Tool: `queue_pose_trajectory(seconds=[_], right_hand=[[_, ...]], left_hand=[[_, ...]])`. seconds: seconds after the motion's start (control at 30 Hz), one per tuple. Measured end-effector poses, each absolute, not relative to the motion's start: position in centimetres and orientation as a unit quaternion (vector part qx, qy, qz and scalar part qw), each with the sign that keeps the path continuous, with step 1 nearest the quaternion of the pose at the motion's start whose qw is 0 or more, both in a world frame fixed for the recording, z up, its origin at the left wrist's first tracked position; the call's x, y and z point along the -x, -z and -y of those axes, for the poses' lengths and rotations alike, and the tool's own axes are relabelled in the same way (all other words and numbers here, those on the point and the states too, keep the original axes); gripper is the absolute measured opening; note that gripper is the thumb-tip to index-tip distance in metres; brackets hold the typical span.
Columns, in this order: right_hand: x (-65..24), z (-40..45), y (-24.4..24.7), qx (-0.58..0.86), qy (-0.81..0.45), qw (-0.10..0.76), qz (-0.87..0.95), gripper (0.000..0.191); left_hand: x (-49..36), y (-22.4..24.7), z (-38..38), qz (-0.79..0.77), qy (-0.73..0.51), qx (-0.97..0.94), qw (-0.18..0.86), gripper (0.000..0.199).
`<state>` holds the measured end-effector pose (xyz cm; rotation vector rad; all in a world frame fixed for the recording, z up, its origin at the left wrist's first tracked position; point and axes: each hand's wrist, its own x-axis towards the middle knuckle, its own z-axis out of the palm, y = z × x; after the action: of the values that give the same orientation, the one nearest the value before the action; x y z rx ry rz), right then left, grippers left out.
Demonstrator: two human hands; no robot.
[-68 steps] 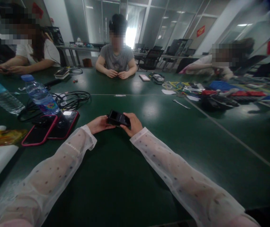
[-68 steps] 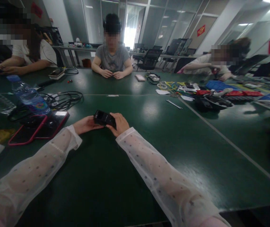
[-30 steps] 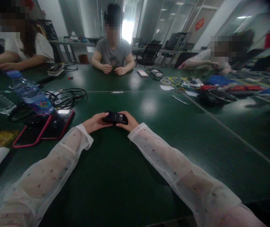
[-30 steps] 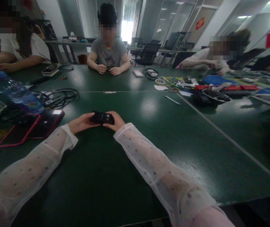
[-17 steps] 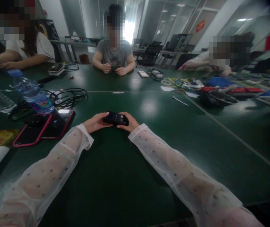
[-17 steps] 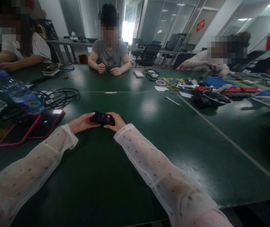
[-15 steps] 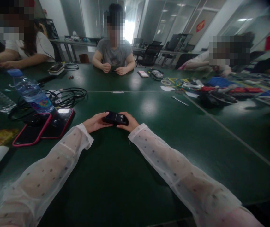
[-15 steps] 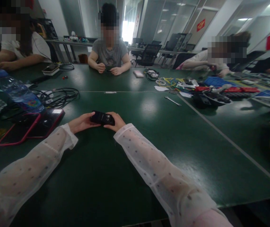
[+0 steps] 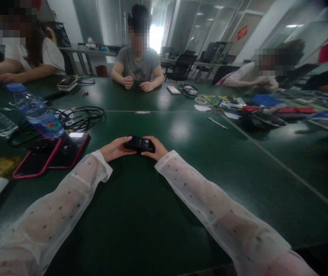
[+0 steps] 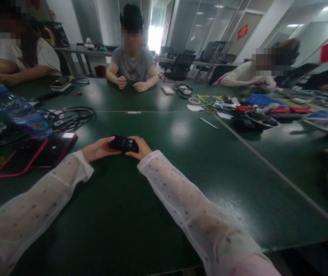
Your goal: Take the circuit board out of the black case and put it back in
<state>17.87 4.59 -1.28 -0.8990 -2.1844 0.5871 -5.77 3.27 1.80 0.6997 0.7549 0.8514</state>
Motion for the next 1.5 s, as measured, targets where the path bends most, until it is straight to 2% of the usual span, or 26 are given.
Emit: queue_pose_trajectory(seconds=[0.33,0.5,0.63,1.03,1.27,1.5], right_hand=[[-17.8,-3.9,0.7,0.373,-0.231,0.336,0.833,0.064],[-17.8,-3.9,1.1,0.366,-0.213,0.367,0.828,0.068],[-17.7,-3.8,1.0,0.364,-0.194,0.385,0.826,0.063],[-17.7,-3.8,1.0,0.366,-0.147,0.358,0.846,0.060],[-17.7,-3.9,1.1,0.376,-0.158,0.353,0.842,0.058],[-17.7,-3.7,0.8,0.375,-0.160,0.350,0.843,0.058]], left_hand=[[5.8,-1.9,-3.2,-0.358,-0.396,-0.327,0.780,0.031],[5.8,-1.6,-3.3,-0.343,-0.390,-0.330,0.788,0.031],[5.8,-1.6,-3.2,-0.345,-0.389,-0.341,0.783,0.031],[5.7,-1.7,-3.3,-0.345,-0.394,-0.332,0.784,0.033],[5.9,-0.9,-3.7,-0.337,-0.393,-0.337,0.787,0.038],[5.9,-1.5,-3.3,-0.338,-0.387,-0.344,0.786,0.034]])
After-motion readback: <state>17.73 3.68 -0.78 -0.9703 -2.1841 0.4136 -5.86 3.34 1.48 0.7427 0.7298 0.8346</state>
